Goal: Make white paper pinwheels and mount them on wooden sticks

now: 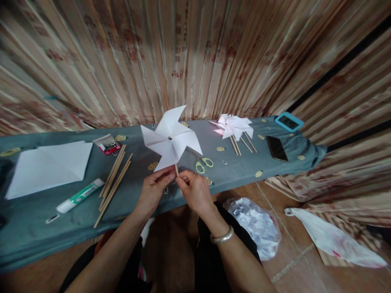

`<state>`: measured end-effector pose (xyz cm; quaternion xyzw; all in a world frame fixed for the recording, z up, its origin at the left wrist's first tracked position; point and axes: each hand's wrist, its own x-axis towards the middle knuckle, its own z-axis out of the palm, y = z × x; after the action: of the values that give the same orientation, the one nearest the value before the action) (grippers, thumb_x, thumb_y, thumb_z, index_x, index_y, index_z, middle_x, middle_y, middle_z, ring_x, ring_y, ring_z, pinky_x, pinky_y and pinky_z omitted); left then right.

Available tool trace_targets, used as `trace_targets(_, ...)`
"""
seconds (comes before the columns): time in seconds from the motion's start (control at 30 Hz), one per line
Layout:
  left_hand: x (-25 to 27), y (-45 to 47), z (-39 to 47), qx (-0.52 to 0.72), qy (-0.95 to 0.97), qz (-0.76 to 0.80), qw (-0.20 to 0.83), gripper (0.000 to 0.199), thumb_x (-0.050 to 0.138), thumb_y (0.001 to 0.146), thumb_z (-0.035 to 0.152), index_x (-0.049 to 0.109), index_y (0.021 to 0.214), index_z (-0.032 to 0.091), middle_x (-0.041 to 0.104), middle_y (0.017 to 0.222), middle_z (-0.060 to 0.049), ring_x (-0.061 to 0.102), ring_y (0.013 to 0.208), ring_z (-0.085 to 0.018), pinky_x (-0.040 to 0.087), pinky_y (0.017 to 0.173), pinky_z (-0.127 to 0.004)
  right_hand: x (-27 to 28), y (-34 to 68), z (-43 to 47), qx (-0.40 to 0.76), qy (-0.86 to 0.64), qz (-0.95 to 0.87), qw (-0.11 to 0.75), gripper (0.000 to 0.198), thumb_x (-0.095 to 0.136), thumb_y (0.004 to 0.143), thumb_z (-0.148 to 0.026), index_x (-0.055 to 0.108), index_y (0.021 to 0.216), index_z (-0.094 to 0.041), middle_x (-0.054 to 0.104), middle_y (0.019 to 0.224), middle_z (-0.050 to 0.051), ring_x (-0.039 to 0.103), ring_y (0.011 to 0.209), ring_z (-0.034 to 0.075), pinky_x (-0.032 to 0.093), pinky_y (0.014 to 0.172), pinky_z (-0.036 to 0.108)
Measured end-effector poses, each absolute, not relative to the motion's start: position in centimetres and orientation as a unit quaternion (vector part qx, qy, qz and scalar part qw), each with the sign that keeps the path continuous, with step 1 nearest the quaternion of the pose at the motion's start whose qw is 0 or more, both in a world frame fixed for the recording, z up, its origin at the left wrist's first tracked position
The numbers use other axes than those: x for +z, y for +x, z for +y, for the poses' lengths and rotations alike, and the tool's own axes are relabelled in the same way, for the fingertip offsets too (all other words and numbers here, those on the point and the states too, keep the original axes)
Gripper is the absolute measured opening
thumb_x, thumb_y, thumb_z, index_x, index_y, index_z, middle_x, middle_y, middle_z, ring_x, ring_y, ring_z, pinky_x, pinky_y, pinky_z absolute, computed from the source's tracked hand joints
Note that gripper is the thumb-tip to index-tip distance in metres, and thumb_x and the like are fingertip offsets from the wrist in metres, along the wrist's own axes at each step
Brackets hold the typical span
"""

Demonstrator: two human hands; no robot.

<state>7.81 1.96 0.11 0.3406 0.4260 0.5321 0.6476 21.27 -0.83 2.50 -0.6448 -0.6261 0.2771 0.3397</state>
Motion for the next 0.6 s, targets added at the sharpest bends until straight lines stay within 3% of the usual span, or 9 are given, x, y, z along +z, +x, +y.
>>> trace_targets(0.27, -0.6, 7.6, 1.9, 0.506, 0.367, 0.448, 0.639, 0.041, 0.087, 0.054, 0.037, 0.077, 0.09, 0.017, 0.078, 0.086, -0.006, 0.071, 0.081, -0.018, 0.054, 0.083, -0.032, 5.1, 22.6, 3.1, 0.166, -0.686, -0.642, 0.299, 0.015, 0.061, 0.086, -0.032, 0.072, 0.08, -0.022, 0.074, 0.071, 0.002, 0.067, 0.066, 0.017, 0.044, 0.062, 0.026)
trace_targets(0.6, -0.9, 6.6, 1.7, 0.503, 0.357, 0.44, 0.652, 0.038, 0.087, 0.053, 0.035, 0.078, 0.086, 0.019, 0.077, 0.08, -0.004, 0.068, 0.075, -0.014, 0.053, 0.077, -0.026, 4.7, 27.3, 6.5, 0.06, -0.732, -0.663, 0.146, 0.018, 0.06, 0.088, -0.027, 0.075, 0.09, -0.019, 0.078, 0.087, 0.008, 0.071, 0.082, 0.023, 0.043, 0.067, 0.028)
